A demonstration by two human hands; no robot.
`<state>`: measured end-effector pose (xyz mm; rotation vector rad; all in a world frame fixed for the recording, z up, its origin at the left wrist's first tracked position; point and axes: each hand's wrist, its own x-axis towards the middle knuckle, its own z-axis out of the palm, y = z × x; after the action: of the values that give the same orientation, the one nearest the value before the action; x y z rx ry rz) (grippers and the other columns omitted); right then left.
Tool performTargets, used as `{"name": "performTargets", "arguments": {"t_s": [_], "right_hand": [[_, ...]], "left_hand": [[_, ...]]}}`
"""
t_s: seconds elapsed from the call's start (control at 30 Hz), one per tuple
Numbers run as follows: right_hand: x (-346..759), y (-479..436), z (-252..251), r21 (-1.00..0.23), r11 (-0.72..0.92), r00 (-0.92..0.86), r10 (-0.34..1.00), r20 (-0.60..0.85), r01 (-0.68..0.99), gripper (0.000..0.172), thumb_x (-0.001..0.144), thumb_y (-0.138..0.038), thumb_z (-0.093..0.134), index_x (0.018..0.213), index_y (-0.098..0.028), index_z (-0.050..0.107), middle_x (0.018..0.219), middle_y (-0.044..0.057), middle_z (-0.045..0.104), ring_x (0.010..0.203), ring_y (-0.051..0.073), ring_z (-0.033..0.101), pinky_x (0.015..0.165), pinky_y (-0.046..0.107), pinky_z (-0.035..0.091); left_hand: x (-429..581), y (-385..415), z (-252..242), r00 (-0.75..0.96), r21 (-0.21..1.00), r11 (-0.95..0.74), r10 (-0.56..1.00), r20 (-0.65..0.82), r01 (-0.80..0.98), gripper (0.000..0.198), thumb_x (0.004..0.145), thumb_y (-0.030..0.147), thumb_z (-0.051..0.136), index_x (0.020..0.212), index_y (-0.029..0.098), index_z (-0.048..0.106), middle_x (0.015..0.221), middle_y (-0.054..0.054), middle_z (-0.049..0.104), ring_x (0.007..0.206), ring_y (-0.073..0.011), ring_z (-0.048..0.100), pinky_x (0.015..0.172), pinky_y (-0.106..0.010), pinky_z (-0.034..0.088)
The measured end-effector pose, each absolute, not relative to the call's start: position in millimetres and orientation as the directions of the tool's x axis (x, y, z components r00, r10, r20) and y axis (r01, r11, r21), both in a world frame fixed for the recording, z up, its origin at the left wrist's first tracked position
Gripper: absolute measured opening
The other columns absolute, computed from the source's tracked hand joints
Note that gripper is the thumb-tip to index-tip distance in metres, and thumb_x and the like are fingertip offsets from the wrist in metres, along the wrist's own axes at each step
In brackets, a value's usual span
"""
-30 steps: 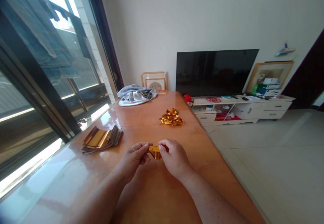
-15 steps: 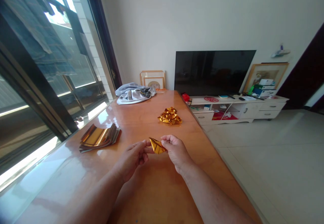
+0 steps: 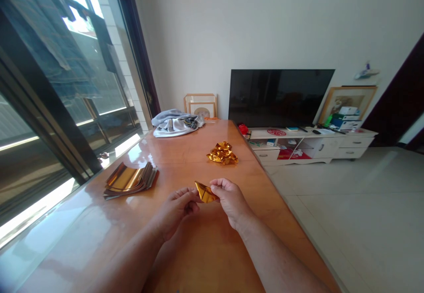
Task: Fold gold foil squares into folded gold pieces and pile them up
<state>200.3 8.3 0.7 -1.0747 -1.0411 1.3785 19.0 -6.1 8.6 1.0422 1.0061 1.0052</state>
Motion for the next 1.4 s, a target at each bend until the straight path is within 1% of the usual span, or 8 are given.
{"name": "performTargets", "arguments": {"t_s": [0.23, 0.47, 0.67, 0.8, 0.97, 1.17, 1.33, 1.4], "right_hand": [[200.7, 6.8, 0.1, -0.953, -0.135, -0.157, 0.983, -0.095, -0.27, 0.029, 0.073, -0.038, 0.076, 0.092, -0.019, 0.068, 0.092, 0.005, 0.072, 0.084, 0.02, 0.064, 0.073, 0.03, 0.046], [200.5, 5.6, 2.9, -0.972, -0.022, -0.102, 0.995, 0.001, -0.232, 0.03, 0.076, -0.04, 0.075, 0.095, -0.019, 0.066, 0.09, 0.004, 0.07, 0.081, 0.019, 0.062, 0.075, 0.031, 0.046], [196.0, 4.4, 0.7, -0.953, -0.087, -0.169, 0.985, -0.038, -0.292, 0.029, 0.077, -0.039, 0.075, 0.097, -0.02, 0.065, 0.092, 0.004, 0.071, 0.082, 0.019, 0.063, 0.078, 0.032, 0.046], [190.4, 1.5, 1.6, -0.976, 0.001, -0.135, 0.99, 0.031, -0.22, 0.029, 0.08, -0.043, 0.074, 0.095, -0.02, 0.065, 0.089, 0.003, 0.069, 0.081, 0.018, 0.063, 0.077, 0.031, 0.047], [187.3, 0.5, -2.3, -0.991, 0.114, -0.166, 0.978, 0.123, -0.062, 0.03, 0.085, -0.046, 0.069, 0.096, -0.019, 0.066, 0.09, 0.004, 0.07, 0.084, 0.019, 0.064, 0.079, 0.033, 0.049], [189.0, -0.6, -1.5, -0.979, 0.198, -0.233, 0.955, 0.184, 0.039, 0.033, 0.09, -0.05, 0.062, 0.093, -0.018, 0.068, 0.09, 0.005, 0.071, 0.085, 0.02, 0.064, 0.078, 0.033, 0.051], [190.3, -4.2, 6.1, -0.972, 0.23, -0.261, 0.942, 0.212, 0.041, 0.029, 0.09, -0.048, 0.063, 0.093, -0.019, 0.069, 0.09, 0.004, 0.071, 0.087, 0.021, 0.064, 0.083, 0.033, 0.05], [190.6, -4.8, 6.9, -0.97, 0.238, -0.264, 0.94, 0.215, 0.055, 0.029, 0.09, -0.047, 0.063, 0.091, -0.019, 0.069, 0.089, 0.003, 0.07, 0.084, 0.02, 0.063, 0.08, 0.033, 0.05]], "left_hand": [[16.8, -4.3, 10.4, 0.179, 0.928, 0.168, 0.977, -0.112, -0.333, 0.03, 0.077, 0.037, 0.076, 0.095, 0.015, 0.066, 0.081, -0.001, 0.066, 0.065, -0.0089, 0.059, 0.06, -0.021, 0.041], [15.7, -5.7, 11.2, 0.112, 0.914, 0.149, 0.987, -0.115, -0.377, 0.028, 0.081, 0.033, 0.072, 0.101, 0.016, 0.063, 0.092, -0.004, 0.068, 0.072, -0.0099, 0.062, 0.066, -0.022, 0.044], [20.6, -8.6, 11.1, 0.184, 0.93, 0.143, 0.979, -0.084, -0.338, 0.024, 0.08, 0.035, 0.072, 0.09, 0.015, 0.064, 0.082, -0.002, 0.063, 0.069, -0.0095, 0.057, 0.06, -0.021, 0.04], [22.9, -10.3, 10.9, 0.131, 0.971, 0.05, 0.991, -0.02, -0.233, 0.021, 0.08, 0.036, 0.071, 0.084, 0.016, 0.065, 0.075, 0.0, 0.061, 0.065, -0.0096, 0.051, 0.06, -0.021, 0.039], [23.0, -10.6, 12.9, 0.092, 0.991, -0.057, 0.993, 0.069, -0.125, 0.018, 0.082, 0.034, 0.067, 0.086, 0.017, 0.067, 0.079, -0.001, 0.065, 0.068, -0.0118, 0.052, 0.062, -0.023, 0.039], [23.9, -13.6, 20.6, 0.066, 0.983, -0.088, 0.993, 0.1, -0.163, 0.017, 0.077, 0.032, 0.074, 0.082, 0.017, 0.072, 0.076, -0.002, 0.067, 0.071, -0.0148, 0.058, 0.067, -0.025, 0.044], [23.5, -15.4, 21.1, 0.145, 0.981, -0.061, 0.986, 0.088, -0.183, 0.024, 0.079, 0.035, 0.075, 0.092, 0.015, 0.072, 0.09, -0.006, 0.07, 0.084, -0.0195, 0.064, 0.081, -0.031, 0.05], [23.3, -15.2, 19.6, 0.144, 0.975, -0.069, 0.984, 0.101, -0.211, 0.026, 0.08, 0.034, 0.074, 0.099, 0.016, 0.068, 0.086, -0.004, 0.068, 0.08, -0.0176, 0.064, 0.078, -0.031, 0.051]]}}
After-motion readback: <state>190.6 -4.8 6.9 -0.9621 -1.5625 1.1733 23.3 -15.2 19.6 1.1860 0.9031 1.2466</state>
